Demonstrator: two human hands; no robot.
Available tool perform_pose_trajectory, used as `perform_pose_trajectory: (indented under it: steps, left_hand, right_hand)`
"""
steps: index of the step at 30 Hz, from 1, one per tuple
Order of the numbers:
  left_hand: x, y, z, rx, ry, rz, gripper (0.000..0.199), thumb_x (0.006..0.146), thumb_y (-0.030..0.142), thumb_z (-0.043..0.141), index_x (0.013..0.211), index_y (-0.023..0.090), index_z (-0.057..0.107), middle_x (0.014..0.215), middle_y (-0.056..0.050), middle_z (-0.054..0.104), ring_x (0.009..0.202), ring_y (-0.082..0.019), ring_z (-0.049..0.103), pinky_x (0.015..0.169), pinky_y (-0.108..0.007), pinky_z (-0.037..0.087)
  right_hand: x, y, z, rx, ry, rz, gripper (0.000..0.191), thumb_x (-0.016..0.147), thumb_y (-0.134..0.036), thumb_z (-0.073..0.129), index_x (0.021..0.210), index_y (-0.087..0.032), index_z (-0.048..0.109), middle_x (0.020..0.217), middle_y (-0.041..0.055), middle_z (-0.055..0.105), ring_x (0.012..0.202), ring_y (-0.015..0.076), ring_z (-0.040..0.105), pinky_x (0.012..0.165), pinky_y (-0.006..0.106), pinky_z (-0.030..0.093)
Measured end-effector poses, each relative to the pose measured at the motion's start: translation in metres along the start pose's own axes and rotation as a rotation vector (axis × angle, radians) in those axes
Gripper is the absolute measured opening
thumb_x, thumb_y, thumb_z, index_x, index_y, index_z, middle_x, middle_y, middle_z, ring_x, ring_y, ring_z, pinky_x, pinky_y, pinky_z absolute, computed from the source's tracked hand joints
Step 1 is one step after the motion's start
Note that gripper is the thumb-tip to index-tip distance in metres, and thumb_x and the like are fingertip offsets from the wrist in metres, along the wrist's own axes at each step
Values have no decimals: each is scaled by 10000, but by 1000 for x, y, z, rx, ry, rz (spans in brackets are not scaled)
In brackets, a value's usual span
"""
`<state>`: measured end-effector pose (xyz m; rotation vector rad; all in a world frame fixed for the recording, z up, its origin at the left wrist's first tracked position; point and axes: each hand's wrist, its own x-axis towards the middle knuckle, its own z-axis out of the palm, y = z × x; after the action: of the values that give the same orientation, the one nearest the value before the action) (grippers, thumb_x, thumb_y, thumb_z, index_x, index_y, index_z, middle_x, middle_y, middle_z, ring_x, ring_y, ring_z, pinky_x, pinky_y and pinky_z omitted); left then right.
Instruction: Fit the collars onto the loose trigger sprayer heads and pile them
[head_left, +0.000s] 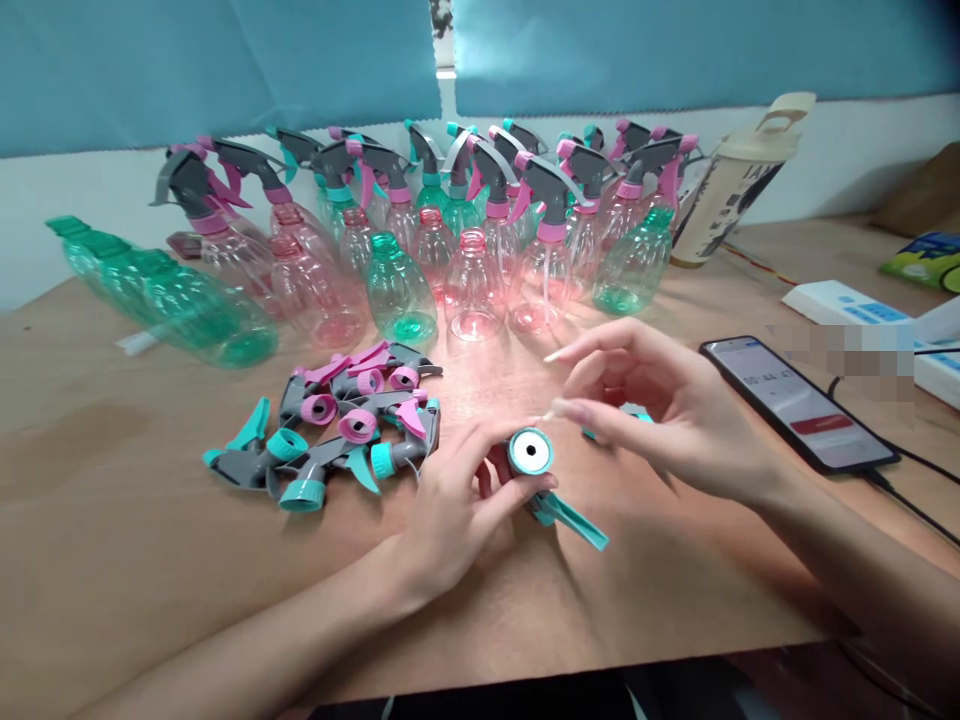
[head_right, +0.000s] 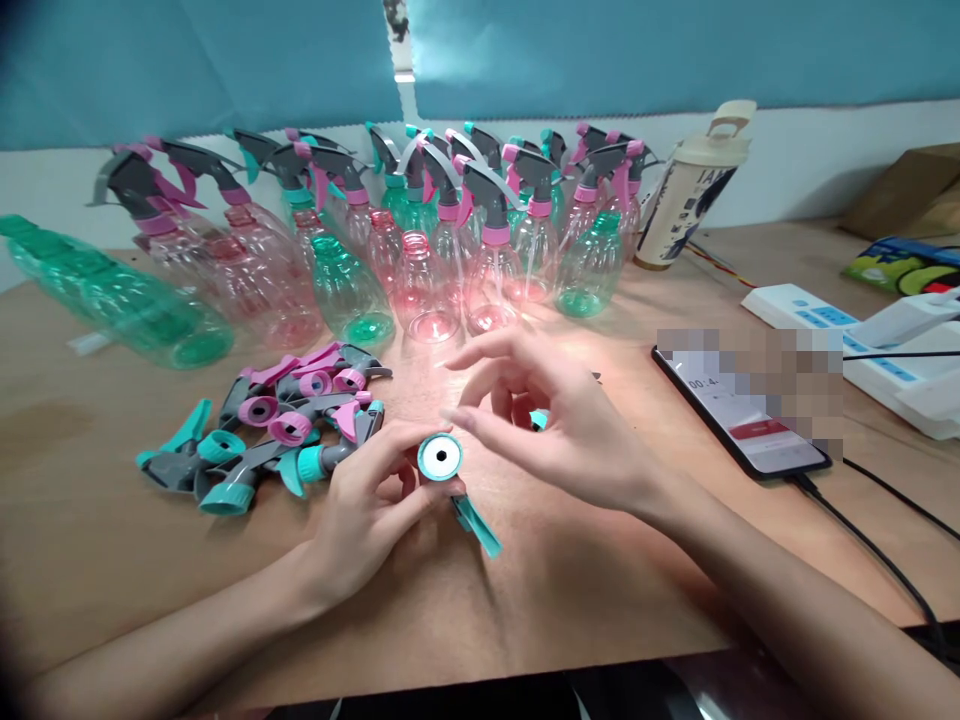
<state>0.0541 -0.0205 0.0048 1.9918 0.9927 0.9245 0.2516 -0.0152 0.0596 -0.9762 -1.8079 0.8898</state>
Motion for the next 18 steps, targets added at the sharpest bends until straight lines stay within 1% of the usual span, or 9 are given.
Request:
perform_pose_trajectory:
  steps: [2,6,10,14,16,18]
  left_hand:
    - [0,0,0,15,3,30,281,835,270,660,1097,214,576,882,-8,572,697,-115,532,599,-217,457]
    - [0,1,0,62,30,94,260,855,283,634,1093,201,570,873,-10,582,669,-106,528,580,-212,441]
    - [0,3,1,48,44,136,262,869,306,612,1099,194,556,946,-23,594,646,-91,522,554,-198,441]
    - [1,2,0,50,26,118,279,847,289,645,1099,205,557,905,-5,574,635,-88,501,554,-192,441]
    - [1,2,0,56,18,114,277,834,275,663,1081,201,563,881,4,564,618,-82,479,560,-193,433]
    - [1,1,0,56,24,121,267,828,267,671,1061,191,565,852,10,554,616,-81,472,564,-192,424]
  right_hand:
    - [-1,-3,-2,-131,-107,-64,301,836,-163,594,1109,-216,482,770,-32,629,552,76,531,462,205,409]
    - [-2,-4,-2,-385,-207,-170,379,808,-134,582,1145,-245,449,848,-34,653,578,72,556,495,197,393]
    - [5,-13,-5,-632,-360,-153,398,800,-139,548,1170,-258,459,848,-38,647,578,85,530,516,212,338]
    - [18,-31,-10,-807,-490,-167,380,802,-123,529,1151,-268,496,871,-27,633,581,93,494,514,220,282]
    - [22,-36,-11,-856,-527,-163,405,807,-117,514,1185,-259,482,871,-16,626,585,98,491,517,223,277]
    - [25,-37,-11,-891,-546,-190,422,808,-111,498,1209,-238,465,835,-11,613,592,106,488,527,227,282]
